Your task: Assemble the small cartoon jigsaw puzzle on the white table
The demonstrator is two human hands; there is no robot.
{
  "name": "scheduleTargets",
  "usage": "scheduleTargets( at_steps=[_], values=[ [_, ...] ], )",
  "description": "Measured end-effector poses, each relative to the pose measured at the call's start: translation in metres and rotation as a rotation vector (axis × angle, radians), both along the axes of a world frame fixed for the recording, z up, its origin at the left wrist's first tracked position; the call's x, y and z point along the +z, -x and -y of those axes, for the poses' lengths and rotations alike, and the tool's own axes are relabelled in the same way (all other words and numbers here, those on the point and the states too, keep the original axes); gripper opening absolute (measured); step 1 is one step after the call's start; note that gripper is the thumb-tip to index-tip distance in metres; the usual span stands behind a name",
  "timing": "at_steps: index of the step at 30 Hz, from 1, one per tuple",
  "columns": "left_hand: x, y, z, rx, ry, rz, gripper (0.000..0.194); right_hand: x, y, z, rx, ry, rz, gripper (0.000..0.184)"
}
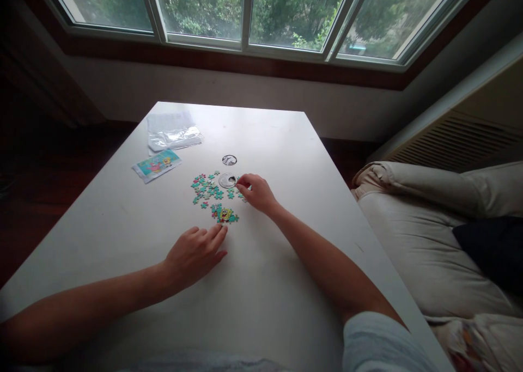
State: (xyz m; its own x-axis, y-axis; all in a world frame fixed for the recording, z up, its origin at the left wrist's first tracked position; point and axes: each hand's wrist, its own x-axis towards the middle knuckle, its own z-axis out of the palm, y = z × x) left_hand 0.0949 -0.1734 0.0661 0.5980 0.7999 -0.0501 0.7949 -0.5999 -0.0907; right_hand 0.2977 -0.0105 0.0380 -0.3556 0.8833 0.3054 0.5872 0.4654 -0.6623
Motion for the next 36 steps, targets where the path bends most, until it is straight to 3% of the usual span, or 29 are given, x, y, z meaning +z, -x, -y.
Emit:
scheduleTargets(
  at_steps=[13, 18, 23, 29, 36],
  values=[
    [0.000, 0.000, -0.007, -0.029, 0.015, 0.022, 0.027, -0.001, -0.032, -0.018, -0.068, -0.032, 0.052, 0.013],
    [-0.002, -0.003, -0.010, -0.026, 0.009, 0.021, 0.026, -0.008, -0.041, -0.013, -0.069, -0.056, 0.090, 0.013],
    [-0.004, -0.002, -0.011, -0.031, 0.006, 0.025, 0.025, -0.021, -0.056, -0.013, -0.163, -0.140, 0.147, 0.014],
    [-0.006, -0.002, -0.010, -0.045, -0.014, 0.046, 0.025, -0.036, -0.075, -0.022, -0.244, -0.120, 0.158, 0.015],
    [-0.008, 0.005, -0.016, -0.059, -0.022, 0.110, 0.019, -0.034, -0.082, -0.024, -0.202, -0.053, 0.194, 0.018]
  ],
)
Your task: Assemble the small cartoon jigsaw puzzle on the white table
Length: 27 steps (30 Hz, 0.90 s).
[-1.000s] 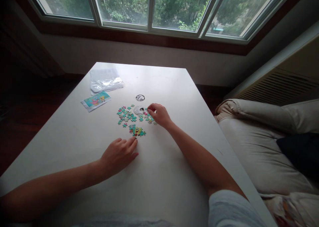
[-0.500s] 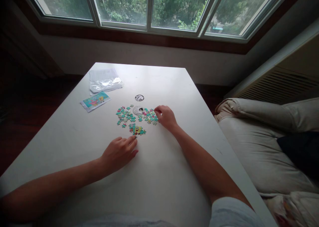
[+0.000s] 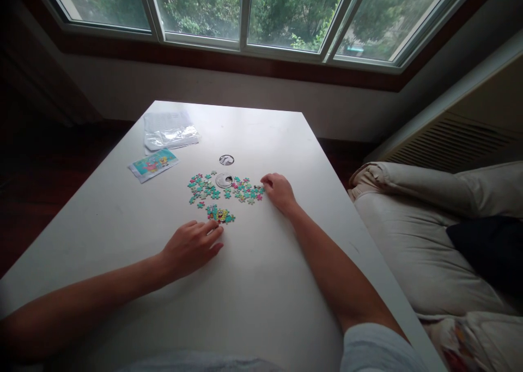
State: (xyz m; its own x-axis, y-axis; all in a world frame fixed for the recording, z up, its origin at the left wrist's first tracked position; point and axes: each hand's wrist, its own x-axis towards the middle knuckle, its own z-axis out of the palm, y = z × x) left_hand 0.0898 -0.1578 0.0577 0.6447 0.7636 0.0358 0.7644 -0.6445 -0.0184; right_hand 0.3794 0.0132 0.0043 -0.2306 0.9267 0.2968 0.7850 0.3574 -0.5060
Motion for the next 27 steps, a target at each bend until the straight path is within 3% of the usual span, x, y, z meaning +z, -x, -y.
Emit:
scheduleTargets(
  at_steps=[8, 14, 19, 23, 27],
  values=[
    [-0.005, 0.000, 0.001, -0.101, -0.011, 0.054, 0.020, 0.001, 0.014, 0.009, 0.031, -0.033, 0.132, 0.013],
    [-0.011, -0.001, 0.003, -0.140, -0.010, 0.068, 0.020, -0.004, 0.027, 0.005, 0.086, -0.055, 0.136, 0.023],
    [-0.012, 0.000, -0.001, -0.135, -0.018, 0.111, 0.020, -0.002, 0.025, 0.010, -0.006, -0.058, 0.120, 0.015],
    [-0.015, 0.008, -0.014, -0.086, -0.053, 0.227, 0.022, 0.003, 0.028, 0.017, -0.039, -0.035, 0.167, 0.015],
    [-0.017, 0.023, -0.037, 0.072, -0.083, 0.333, 0.025, 0.006, 0.034, 0.021, -0.070, -0.026, 0.197, 0.014]
  ],
)
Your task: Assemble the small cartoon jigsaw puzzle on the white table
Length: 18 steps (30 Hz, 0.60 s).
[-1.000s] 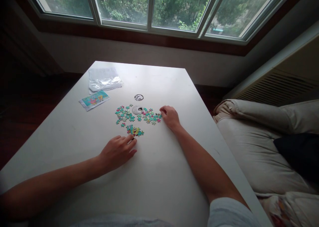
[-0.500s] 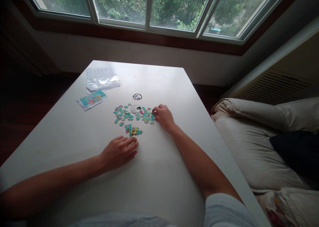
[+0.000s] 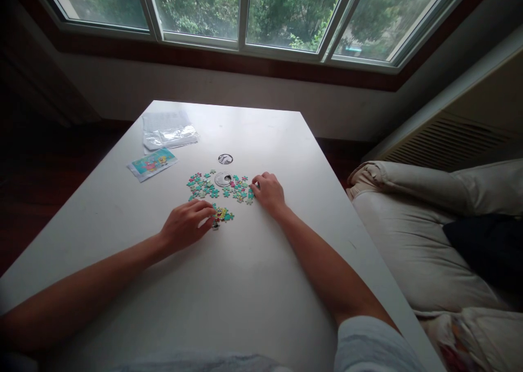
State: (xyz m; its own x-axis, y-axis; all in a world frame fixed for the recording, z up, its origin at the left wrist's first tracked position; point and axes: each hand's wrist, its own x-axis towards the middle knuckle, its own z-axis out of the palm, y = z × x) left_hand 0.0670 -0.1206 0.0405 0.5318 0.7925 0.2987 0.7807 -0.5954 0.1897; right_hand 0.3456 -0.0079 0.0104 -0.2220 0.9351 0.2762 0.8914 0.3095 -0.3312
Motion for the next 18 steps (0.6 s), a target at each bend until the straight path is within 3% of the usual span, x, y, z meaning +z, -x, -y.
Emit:
scheduleTargets(
  at_steps=[9, 18],
  values=[
    [-0.002, 0.032, -0.037, 0.203, 0.012, 0.086, 0.030, 0.002, 0.004, 0.006, -0.027, -0.012, 0.032, 0.012],
    [-0.017, 0.035, -0.053, 0.166, 0.058, 0.068, 0.037, 0.000, -0.004, -0.005, 0.024, 0.047, -0.048, 0.018]
  ],
)
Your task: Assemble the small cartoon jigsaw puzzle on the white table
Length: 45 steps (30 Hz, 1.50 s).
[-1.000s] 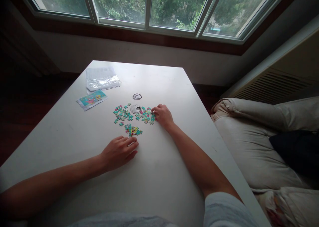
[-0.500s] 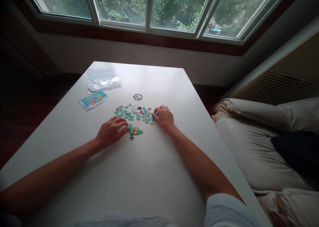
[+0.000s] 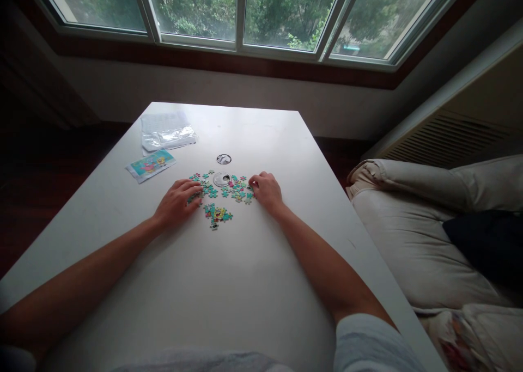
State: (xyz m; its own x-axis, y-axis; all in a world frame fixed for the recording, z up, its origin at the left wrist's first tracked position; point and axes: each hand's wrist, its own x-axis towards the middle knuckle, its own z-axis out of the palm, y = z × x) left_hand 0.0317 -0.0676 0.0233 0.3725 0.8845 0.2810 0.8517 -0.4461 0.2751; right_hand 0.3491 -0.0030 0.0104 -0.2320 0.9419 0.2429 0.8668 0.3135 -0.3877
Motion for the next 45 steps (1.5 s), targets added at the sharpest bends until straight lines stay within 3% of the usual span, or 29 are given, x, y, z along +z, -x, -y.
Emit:
scheduleTargets(
  at_steps=[11, 21, 30, 45],
  values=[
    [-0.003, -0.012, -0.002, -0.003, 0.065, -0.114, 0.054, 0.002, 0.004, 0.014, -0.040, -0.056, 0.076, 0.016],
    [-0.005, -0.016, -0.021, -0.080, 0.051, -0.133, 0.052, 0.000, 0.003, 0.009, -0.071, -0.018, 0.066, 0.012],
    [0.004, -0.042, -0.027, -0.118, 0.024, -0.138, 0.046, 0.001, 0.003, 0.005, -0.019, 0.027, 0.012, 0.018],
    [-0.005, -0.037, -0.021, -0.013, 0.014, -0.097, 0.045, 0.000, 0.000, 0.003, -0.007, 0.004, 0.017, 0.020]
  ],
)
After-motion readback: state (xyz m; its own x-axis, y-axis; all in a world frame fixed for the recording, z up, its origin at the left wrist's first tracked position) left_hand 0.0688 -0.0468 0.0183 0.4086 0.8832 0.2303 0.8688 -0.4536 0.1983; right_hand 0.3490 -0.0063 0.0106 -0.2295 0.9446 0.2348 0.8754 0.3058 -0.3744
